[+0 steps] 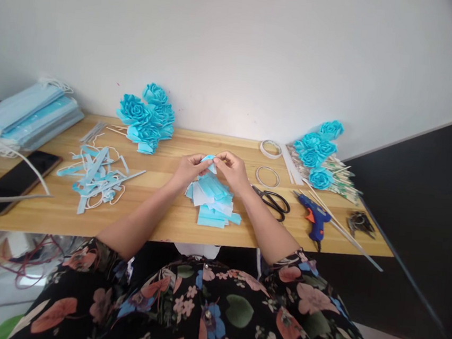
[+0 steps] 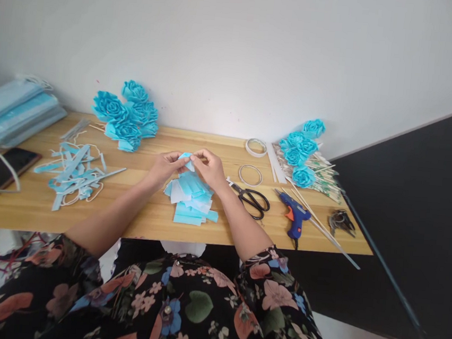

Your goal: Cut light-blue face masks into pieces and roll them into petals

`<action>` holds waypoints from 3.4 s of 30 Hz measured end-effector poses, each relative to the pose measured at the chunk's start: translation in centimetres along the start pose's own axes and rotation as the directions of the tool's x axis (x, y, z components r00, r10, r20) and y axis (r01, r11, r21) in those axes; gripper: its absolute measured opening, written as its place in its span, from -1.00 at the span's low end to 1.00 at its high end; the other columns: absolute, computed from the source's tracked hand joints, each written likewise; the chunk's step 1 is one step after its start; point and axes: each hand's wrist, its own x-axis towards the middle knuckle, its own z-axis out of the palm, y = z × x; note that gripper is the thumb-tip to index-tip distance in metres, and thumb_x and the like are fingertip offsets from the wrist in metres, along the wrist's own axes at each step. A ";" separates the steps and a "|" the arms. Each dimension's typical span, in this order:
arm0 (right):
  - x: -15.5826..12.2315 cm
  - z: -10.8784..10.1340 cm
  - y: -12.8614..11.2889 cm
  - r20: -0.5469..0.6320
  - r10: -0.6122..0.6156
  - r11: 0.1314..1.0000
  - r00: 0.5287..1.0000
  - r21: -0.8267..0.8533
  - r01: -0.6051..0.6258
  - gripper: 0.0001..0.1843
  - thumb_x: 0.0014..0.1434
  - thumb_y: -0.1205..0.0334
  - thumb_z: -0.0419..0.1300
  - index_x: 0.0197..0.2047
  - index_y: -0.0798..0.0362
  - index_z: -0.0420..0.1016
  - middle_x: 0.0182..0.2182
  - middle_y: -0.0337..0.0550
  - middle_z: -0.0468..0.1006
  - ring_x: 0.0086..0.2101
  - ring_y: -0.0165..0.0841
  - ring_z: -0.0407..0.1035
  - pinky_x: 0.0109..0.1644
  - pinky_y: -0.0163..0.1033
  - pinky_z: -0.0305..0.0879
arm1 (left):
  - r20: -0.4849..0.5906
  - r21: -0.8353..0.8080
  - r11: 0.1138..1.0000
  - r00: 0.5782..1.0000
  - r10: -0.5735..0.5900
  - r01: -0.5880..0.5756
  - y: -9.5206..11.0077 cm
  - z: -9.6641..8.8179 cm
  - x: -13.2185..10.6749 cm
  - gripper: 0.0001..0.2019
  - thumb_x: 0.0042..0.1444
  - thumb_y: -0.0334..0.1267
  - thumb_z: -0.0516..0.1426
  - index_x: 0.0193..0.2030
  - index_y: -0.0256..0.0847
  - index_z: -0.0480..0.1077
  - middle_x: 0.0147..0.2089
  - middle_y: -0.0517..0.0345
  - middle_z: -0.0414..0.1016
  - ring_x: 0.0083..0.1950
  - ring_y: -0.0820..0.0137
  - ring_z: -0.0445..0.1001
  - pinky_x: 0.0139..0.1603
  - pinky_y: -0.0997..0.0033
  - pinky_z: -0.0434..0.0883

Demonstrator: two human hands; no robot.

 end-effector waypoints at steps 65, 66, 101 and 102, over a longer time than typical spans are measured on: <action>0.1 0.7 0.5 0.011 -0.025 0.998 1.000 -0.059 0.026 -0.80 0.08 0.09 0.24 -0.41 0.04 0.41 -0.44 -0.26 0.51 -0.42 -0.43 0.39 -0.26 -0.29 0.33 | -0.074 -0.118 0.992 0.997 0.028 -0.036 -0.1 0.2 -0.2 -0.70 -0.06 -0.05 0.31 -0.42 -0.25 0.41 -0.53 0.26 0.40 -0.51 0.54 0.33 -0.43 0.52 0.29; 0.1 0.7 0.5 0.015 -0.017 0.998 1.000 -0.057 0.018 -0.80 0.08 0.08 0.24 -0.41 0.04 0.41 -0.44 -0.27 0.50 -0.42 -0.43 0.38 -0.26 -0.29 0.33 | -0.086 -0.112 0.992 0.995 0.041 -0.051 -0.2 0.3 -0.1 -0.70 -0.06 -0.05 0.32 -0.43 -0.25 0.41 -0.54 0.26 0.40 -0.52 0.54 0.33 -0.44 0.52 0.29; 0.4 -0.1 0.4 -0.019 0.030 0.999 0.999 0.015 -0.030 -0.75 0.11 0.02 0.20 -0.42 0.04 0.44 -0.47 -0.26 0.46 -0.39 -0.38 0.36 -0.20 -0.24 0.31 | -0.064 -0.157 0.988 0.998 -0.005 -0.005 -0.5 0.3 -0.1 -0.71 0.04 -0.08 0.23 -0.51 -0.26 0.38 -0.56 0.18 0.40 -0.55 0.52 0.33 -0.48 0.50 0.29; 0.4 -0.1 0.4 -0.017 0.029 1.000 0.999 0.008 -0.029 -0.75 0.11 0.02 0.20 -0.43 0.04 0.44 -0.47 -0.26 0.46 -0.40 -0.39 0.35 -0.21 -0.24 0.30 | -0.068 -0.161 0.987 0.998 -0.006 -0.005 -0.5 0.2 0.0 -0.71 0.05 -0.08 0.22 -0.51 -0.26 0.38 -0.56 0.18 0.40 -0.55 0.52 0.34 -0.48 0.50 0.29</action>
